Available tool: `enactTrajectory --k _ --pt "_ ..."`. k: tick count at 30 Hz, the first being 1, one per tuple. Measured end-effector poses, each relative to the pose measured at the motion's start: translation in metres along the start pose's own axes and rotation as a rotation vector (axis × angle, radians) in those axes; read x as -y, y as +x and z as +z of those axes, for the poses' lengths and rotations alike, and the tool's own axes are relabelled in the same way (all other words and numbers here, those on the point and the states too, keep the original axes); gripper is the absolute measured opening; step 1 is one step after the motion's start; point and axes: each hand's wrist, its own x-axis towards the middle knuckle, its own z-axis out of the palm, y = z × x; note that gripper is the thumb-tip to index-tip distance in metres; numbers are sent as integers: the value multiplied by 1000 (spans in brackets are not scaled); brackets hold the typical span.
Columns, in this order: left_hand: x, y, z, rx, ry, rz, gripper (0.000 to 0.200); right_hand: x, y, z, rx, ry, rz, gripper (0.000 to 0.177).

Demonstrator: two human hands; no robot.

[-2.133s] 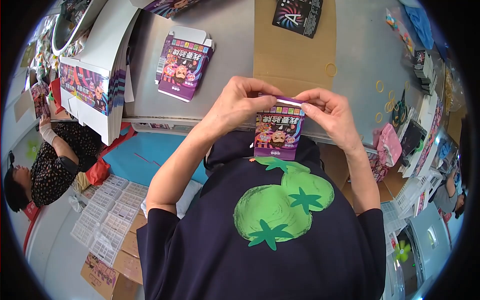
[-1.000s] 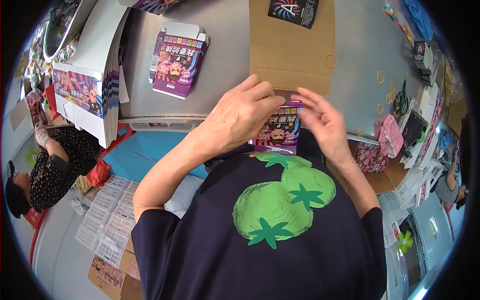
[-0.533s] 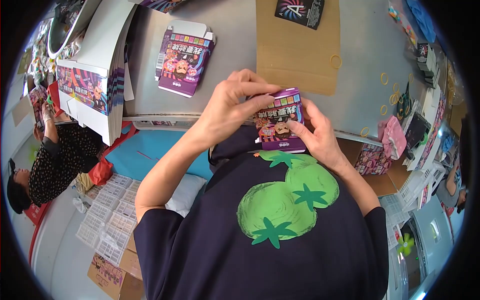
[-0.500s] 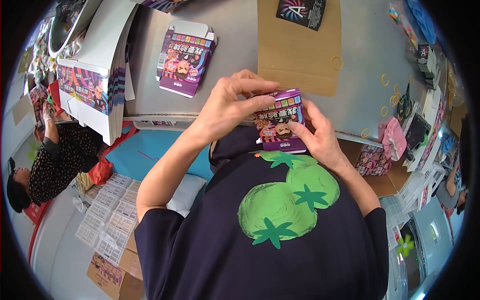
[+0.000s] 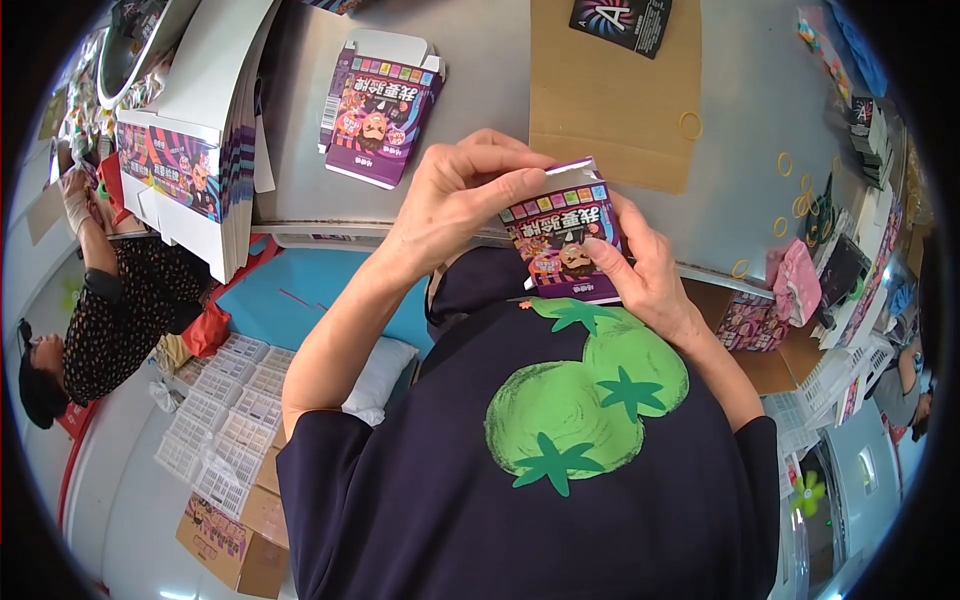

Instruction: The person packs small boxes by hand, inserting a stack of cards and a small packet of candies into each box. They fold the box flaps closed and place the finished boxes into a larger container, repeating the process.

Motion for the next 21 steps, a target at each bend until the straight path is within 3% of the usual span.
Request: enactTrajectory --k 2,6,10,13,14,17,21 --pt "0 1 -2 -5 -34 -1 19 1 1 0 14 -13 -14 49" --pt "-3 3 -5 25 -60 -182 18 2 3 1 36 -40 -45 51" --pt "-2 4 1 -57 290 44 17 -1 6 3 25 -34 -27 51" --pt "-2 8 2 -28 640 320 16 -2 7 5 -1 -32 -1 49" --pt "-4 10 0 -31 639 319 16 -2 8 4 3 -33 -1 49" --pt "-9 25 -6 94 370 98 14 -1 8 3 -26 -46 -9 47" --pt "-5 39 -6 157 285 -49 14 3 12 -2 -17 -36 41 47"
